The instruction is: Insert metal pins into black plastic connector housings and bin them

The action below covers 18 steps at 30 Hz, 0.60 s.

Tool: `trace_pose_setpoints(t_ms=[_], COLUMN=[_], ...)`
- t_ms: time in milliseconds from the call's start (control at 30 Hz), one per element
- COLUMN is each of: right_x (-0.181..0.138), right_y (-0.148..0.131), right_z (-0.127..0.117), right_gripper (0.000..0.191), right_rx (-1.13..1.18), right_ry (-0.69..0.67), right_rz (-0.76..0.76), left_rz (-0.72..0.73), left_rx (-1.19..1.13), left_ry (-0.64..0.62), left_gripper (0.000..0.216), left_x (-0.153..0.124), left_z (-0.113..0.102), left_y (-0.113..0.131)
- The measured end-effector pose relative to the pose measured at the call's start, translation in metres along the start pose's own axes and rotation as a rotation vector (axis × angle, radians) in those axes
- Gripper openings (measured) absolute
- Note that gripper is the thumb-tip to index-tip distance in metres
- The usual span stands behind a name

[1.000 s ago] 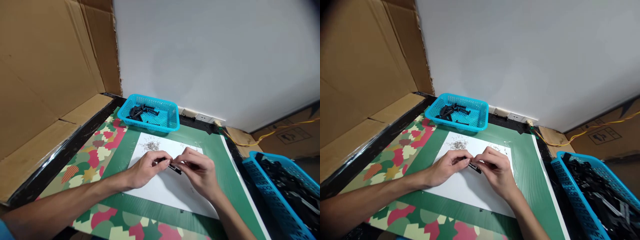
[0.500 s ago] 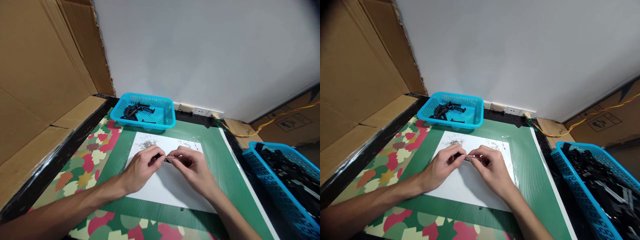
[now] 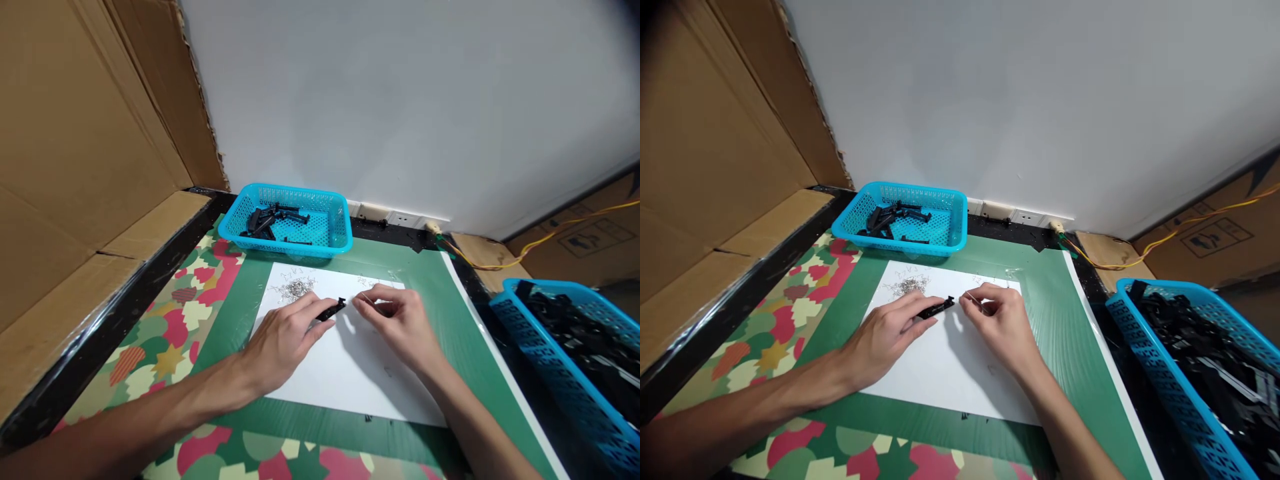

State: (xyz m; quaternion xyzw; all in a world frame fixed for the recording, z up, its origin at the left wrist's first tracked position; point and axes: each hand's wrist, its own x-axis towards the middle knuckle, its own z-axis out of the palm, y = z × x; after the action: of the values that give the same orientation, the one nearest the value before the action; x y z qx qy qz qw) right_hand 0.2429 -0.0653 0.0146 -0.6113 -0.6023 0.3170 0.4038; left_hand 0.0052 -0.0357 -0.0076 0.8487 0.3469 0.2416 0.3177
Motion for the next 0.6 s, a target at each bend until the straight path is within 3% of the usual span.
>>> trace_pose_setpoints(t_ms=[333,600], right_x=[0.002,-0.0019], right_y=[0.0033,0.0063], right_z=[0.0057,0.0094], right_gripper=[0.027,0.025], right_rx=[-0.108,-0.24], right_ry=[-0.066,-0.073], right_rz=[0.023,-0.119], left_rz=[0.065,0.13], left_rx=[0.029,0.103], left_ry=[-0.005,-0.01], left_gripper=[0.031,0.026], left_x=[-0.0016,-0.0025], left_z=[0.0044,0.003], left_y=[-0.0055,-0.0036])
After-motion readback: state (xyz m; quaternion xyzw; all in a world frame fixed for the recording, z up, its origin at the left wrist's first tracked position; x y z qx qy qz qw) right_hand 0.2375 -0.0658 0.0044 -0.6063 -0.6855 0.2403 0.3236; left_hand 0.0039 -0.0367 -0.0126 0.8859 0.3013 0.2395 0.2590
